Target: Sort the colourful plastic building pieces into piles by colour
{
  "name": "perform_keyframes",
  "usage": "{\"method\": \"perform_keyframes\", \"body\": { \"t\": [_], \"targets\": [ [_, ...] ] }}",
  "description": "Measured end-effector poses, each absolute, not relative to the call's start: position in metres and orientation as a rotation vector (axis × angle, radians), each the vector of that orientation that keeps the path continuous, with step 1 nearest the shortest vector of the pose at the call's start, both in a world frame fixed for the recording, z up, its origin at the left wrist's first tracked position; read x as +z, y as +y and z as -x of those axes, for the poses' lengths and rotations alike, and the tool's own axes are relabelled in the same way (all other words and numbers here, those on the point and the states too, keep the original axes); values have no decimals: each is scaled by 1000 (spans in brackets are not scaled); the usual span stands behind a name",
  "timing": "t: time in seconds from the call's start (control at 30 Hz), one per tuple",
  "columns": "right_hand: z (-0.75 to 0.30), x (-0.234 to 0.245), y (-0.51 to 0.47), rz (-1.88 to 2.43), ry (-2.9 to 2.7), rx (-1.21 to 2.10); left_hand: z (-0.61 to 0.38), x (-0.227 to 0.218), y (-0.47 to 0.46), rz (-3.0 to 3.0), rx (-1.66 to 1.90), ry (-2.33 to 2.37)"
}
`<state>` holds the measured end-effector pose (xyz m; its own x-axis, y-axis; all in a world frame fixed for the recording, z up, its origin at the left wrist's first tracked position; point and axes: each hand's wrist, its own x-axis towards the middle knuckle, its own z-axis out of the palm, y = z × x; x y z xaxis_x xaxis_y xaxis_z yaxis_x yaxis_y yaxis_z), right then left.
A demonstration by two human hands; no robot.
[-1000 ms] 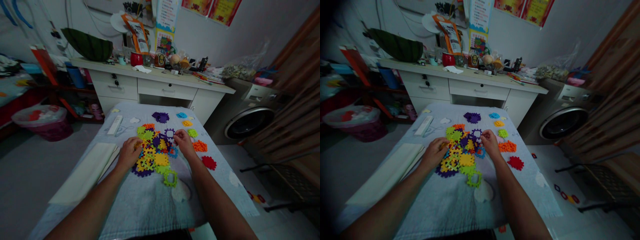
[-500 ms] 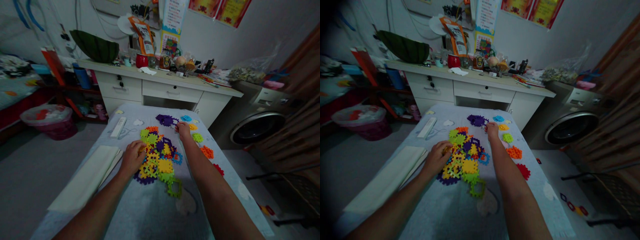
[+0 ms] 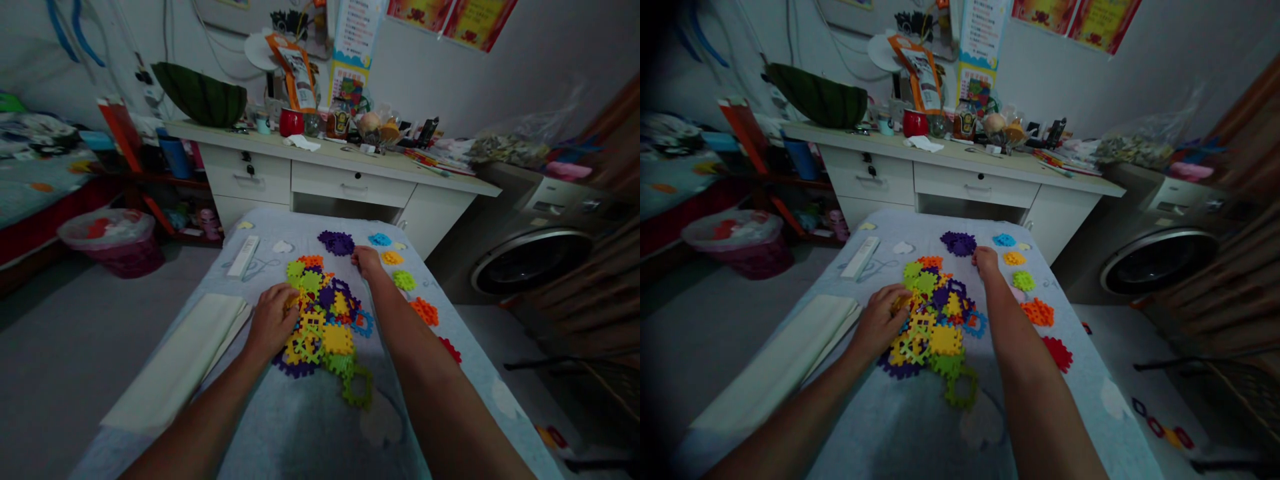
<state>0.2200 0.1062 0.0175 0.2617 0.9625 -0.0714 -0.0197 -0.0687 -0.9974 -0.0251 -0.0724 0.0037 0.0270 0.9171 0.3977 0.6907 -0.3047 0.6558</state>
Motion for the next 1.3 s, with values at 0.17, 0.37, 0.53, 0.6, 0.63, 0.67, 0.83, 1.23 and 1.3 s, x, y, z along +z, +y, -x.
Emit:
{"method": "perform_keyframes", "body": {
  "t": [0.17, 0.37, 0.53, 0.6, 0.63, 0.67, 0.83, 1.23, 1.3],
  "targets": [
    [-222, 28, 81, 1413, -1003, 1153, 25, 4, -73, -2033, 1182, 1646],
    [-224, 45, 44, 1352, -1764, 1140, 24, 6, -75, -2033, 1173, 1660],
    [-228, 51, 36, 1414, -2112, 965, 24, 7, -74, -2066, 1170, 1656],
    [-229, 51, 36, 1418, -2174, 935, 24, 7, -74, -2070, 1170, 1657],
    [-229, 50, 36, 1412, -2201, 925, 24, 7, -74, -2070, 1166, 1657],
    [-230, 50, 36, 1407, -2224, 918, 24, 6, -74, -2070, 1163, 1658],
    [-231, 48, 37, 1425, -2227, 1009, 24, 6, -74, -2065, 1166, 1669],
    [-230, 49, 33, 1477, -2285, 1088, 23, 8, -75, -2076, 1142, 1684],
    [-227, 48, 33, 1498, -2289, 1114, 22, 7, -75, -2072, 1146, 1681]
  ]
}}
